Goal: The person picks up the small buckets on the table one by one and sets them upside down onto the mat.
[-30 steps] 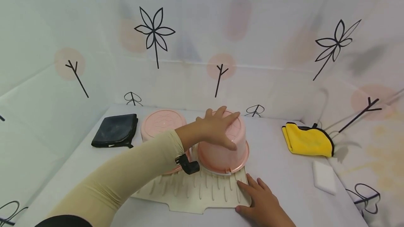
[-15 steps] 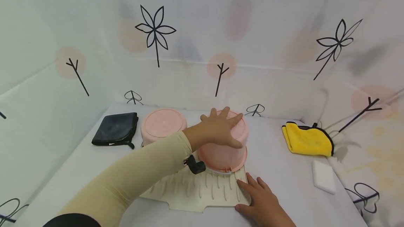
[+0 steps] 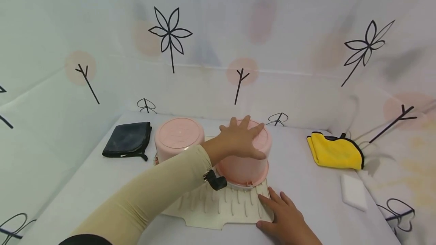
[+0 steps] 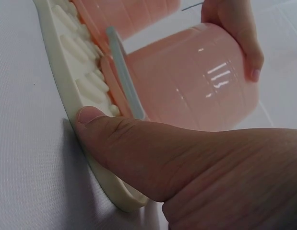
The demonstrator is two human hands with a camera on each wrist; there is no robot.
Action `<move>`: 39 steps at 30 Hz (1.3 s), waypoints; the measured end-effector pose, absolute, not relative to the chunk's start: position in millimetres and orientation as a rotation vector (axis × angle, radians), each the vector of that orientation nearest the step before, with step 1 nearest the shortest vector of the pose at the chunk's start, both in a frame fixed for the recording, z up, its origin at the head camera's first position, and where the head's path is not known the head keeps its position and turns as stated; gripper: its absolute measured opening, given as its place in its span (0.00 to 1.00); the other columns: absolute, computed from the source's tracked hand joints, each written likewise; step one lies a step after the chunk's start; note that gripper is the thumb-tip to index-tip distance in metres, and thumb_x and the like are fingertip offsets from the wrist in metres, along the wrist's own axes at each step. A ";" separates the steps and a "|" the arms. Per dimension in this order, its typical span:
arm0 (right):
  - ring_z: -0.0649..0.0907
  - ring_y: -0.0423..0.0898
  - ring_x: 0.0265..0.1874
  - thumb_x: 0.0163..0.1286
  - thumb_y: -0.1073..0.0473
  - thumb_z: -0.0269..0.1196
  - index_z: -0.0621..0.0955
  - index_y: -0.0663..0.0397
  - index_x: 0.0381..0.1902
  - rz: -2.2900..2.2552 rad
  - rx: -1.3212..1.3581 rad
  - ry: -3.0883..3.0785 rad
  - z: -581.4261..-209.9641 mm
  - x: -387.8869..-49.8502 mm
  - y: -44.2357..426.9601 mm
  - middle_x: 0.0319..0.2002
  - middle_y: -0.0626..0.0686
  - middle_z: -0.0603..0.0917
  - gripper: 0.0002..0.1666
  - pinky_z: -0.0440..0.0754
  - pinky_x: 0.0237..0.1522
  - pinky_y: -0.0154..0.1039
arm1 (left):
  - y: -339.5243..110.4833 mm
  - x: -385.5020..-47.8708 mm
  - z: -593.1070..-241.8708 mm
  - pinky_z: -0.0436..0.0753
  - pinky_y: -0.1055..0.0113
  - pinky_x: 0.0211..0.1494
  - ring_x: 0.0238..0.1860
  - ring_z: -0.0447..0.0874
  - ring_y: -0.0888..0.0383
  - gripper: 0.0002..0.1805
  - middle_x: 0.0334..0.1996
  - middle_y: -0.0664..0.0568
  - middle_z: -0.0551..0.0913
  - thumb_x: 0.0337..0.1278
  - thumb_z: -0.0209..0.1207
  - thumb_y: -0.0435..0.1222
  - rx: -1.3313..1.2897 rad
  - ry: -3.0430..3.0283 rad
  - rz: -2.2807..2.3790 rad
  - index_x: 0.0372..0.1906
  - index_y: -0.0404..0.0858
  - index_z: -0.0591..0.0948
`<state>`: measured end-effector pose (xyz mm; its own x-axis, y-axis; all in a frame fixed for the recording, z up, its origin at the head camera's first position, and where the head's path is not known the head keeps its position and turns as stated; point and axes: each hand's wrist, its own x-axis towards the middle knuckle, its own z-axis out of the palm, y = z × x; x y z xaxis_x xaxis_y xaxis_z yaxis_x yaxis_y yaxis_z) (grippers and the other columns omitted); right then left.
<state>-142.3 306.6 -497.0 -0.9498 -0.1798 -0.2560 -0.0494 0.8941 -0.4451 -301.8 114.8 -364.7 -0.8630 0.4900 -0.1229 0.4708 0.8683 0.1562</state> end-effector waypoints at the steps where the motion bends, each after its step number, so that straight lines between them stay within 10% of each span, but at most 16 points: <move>1: 0.59 0.80 0.75 0.55 0.30 0.76 0.77 0.44 0.73 -0.646 -0.184 2.777 -496.9 -142.6 306.6 0.79 0.66 0.65 0.51 0.68 0.59 0.81 | 113.9 -302.7 -364.8 0.64 0.29 0.70 0.84 0.43 0.35 0.55 0.87 0.55 0.41 0.49 0.56 0.78 0.746 2.885 0.192 0.81 0.79 0.43; 18: 0.60 0.79 0.74 0.55 0.31 0.76 0.77 0.43 0.73 -0.596 -0.171 2.785 -498.9 -149.3 307.8 0.79 0.66 0.66 0.51 0.68 0.59 0.81 | 86.3 -255.2 -360.2 0.63 0.40 0.76 0.83 0.50 0.47 0.54 0.84 0.55 0.49 0.54 0.55 0.79 1.130 3.191 0.141 0.83 0.68 0.50; 39: 0.58 0.78 0.75 0.50 0.27 0.77 0.77 0.37 0.73 -0.593 -0.051 2.721 -504.8 -159.4 305.0 0.80 0.63 0.64 0.54 0.67 0.57 0.84 | -53.1 -238.4 -361.1 0.58 0.28 0.74 0.82 0.53 0.39 0.46 0.83 0.48 0.56 0.58 0.66 0.64 0.859 3.280 0.529 0.79 0.57 0.66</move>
<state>-159.4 305.0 -504.8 -0.9367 -0.1085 -0.3329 0.0398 0.9116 -0.4092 -238.4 -53.1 -361.1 -0.8355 0.4244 0.3490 0.5125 0.8309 0.2167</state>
